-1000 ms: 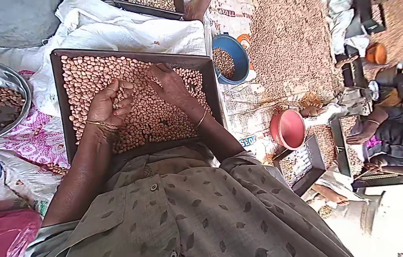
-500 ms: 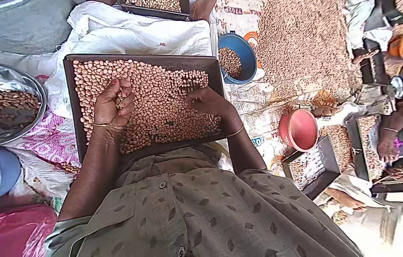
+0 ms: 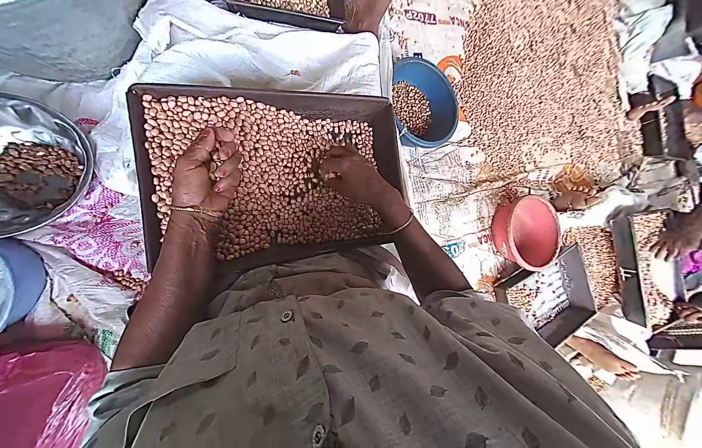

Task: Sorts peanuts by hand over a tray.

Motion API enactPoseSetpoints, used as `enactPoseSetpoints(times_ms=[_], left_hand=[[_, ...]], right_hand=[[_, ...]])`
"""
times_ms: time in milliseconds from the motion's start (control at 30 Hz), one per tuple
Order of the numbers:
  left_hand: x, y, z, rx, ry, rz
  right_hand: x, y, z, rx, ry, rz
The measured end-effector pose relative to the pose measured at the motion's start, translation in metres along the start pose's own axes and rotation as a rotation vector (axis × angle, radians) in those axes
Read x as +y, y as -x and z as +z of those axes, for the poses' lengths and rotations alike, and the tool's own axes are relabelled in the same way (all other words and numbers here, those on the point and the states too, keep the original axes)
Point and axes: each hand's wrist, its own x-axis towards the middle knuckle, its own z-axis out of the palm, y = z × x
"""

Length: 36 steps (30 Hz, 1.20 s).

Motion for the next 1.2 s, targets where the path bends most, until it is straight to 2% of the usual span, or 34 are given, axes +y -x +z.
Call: enactPoseSetpoints(times_ms=[133,200,333,500,600,733,967,1133,1200], left_hand=[[0.001,0.0,0.003,0.019,0.039,0.005],[0.001,0.0,0.002,0.02,0.042,0.004],[0.001,0.001,0.004,0.031,0.03,0.0],[0.003,0.001,0.003,0.049,0.012,0.003],[0.002,0.001,0.003,0.043,0.011,0.005],[0.003,0.002,0.001,0.017,0.007,0.0],[0.004,0.003,0.002,0.017,0.015,0.014],[0.005,0.004,0.006,0.045,0.002,0.0],[0.005,0.003,0.005,0.04,0.007,0.002]], right_hand=[[0.011,0.034,-0.037,-0.146,-0.283,0.01],[0.006,0.035,-0.047,-0.151,-0.394,-0.012],[-0.011,-0.004,-0.038,0.076,-0.267,-0.066],[-0.032,-0.063,0.002,0.217,-0.201,-0.102],[-0.038,-0.073,0.025,0.281,-0.091,-0.043],[-0.036,-0.072,0.042,0.397,-0.029,-0.059],[-0.039,-0.072,0.038,0.392,-0.023,0.013],[-0.041,-0.071,0.038,0.367,0.093,0.012],[-0.037,-0.07,0.033,0.383,0.048,0.029]])
